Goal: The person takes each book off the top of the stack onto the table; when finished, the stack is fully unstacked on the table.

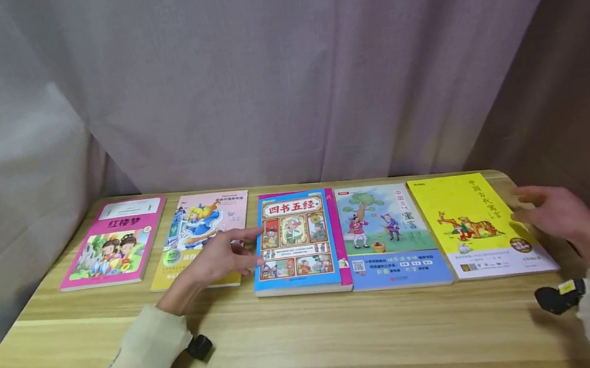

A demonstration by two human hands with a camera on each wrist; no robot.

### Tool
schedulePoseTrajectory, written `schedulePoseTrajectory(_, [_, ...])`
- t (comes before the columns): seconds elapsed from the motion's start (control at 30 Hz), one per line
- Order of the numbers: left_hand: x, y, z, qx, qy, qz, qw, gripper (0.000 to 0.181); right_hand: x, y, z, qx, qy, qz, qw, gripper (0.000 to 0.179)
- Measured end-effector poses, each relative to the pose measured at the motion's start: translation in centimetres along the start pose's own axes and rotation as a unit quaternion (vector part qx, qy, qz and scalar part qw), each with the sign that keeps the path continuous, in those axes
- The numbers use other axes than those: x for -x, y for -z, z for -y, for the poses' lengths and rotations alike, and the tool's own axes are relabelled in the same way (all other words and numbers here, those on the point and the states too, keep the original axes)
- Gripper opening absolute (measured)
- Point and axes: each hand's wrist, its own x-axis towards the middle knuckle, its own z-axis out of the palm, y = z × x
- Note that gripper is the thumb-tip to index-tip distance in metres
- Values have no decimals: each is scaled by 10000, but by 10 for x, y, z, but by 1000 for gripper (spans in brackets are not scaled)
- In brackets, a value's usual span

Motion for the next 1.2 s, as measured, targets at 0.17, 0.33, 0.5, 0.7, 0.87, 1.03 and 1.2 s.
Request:
schedulePoseTrajectory(0.17, [0, 1, 0, 10, 22, 4, 10000, 68, 11, 3, 57, 86, 547, -463, 9974, 61])
schedulePoseTrajectory(0.33, [0, 1, 1, 28, -28, 0, 10000, 68, 23, -14, 118, -381, 1240, -436, 9906, 52])
schedulePoseTrajectory(0.5, [2, 1, 0, 50, -26, -12, 10000, 68, 30, -47, 159, -1103, 1653, -92, 9800, 46])
schedulePoseTrajectory(0.7, [1, 0, -1, 106, 56, 75, 9999, 68, 37, -86, 183, -2233, 1658, 457, 9595, 51])
schedulePoseTrajectory(0.87, [0, 2, -2, 55, 39, 94, 9999, 67, 38, -113, 199, -2906, 1742, 823, 9372, 49])
schedulePoseTrajectory(1.03, [0, 1, -4, -3, 44, 101, 9999, 68, 37, -131, 214, -3022, 1658, 1373, 9286, 48])
schedulePoseTrajectory(1.2, [-1, -1, -3, 18, 21, 14, 10000, 68, 36, -140, 224, -3039, 1435, 1662, 9271, 47])
